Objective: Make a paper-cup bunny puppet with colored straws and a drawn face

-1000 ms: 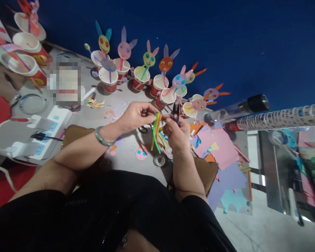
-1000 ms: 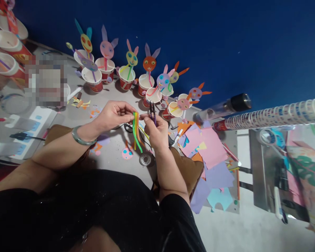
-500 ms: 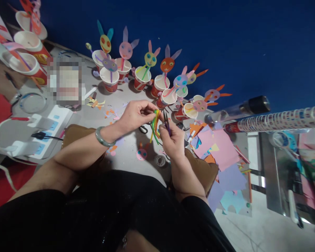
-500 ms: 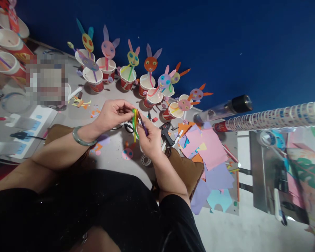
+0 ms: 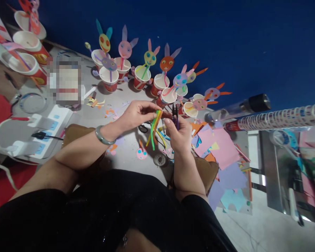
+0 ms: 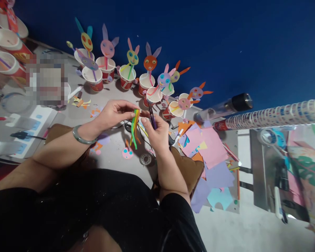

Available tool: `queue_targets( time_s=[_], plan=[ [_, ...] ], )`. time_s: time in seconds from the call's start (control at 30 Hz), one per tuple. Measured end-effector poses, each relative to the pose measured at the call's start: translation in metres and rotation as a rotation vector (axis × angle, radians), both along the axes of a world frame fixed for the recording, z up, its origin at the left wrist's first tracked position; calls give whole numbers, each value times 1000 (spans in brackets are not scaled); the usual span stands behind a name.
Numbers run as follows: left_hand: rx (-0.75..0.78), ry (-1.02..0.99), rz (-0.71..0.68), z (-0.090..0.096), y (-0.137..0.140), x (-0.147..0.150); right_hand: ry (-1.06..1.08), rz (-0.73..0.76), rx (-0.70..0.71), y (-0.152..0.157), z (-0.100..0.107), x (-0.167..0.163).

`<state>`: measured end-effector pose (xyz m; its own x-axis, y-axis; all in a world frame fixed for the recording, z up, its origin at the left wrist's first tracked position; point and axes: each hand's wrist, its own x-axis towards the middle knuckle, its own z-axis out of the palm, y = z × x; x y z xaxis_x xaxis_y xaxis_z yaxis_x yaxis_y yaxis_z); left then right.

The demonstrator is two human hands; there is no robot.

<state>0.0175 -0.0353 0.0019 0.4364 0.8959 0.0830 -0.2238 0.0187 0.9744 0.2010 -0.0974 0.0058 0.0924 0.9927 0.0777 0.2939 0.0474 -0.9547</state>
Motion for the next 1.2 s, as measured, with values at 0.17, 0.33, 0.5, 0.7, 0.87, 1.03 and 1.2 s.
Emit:
queue_targets(
  time_s=[0.17, 0.33, 0.5, 0.7, 0.87, 1.03, 1.2],
  plan=[
    [71, 11, -84, 1, -5, 2, 90, -70, 4, 8, -10, 0],
    [-13, 21, -77, -3, -4, 3, 152, -98, -41, 9, -12, -1],
    [-32, 96, -248, -5, -3, 4, 221, -172, -21, 9, -11, -3],
    [-41, 158, -229, -2, -5, 4, 246, -144, -50, 11, -13, -3],
    [-108, 149, -272, 1, -6, 4, 233, -123, -56, 12, -14, -1],
    [-159, 95, -295, -2, -6, 6, 296, -85, -118, 13, -9, 0],
    [-173, 75, -353, -6, -4, 5, 238, -162, -8, 11, -13, 1]
  ],
)
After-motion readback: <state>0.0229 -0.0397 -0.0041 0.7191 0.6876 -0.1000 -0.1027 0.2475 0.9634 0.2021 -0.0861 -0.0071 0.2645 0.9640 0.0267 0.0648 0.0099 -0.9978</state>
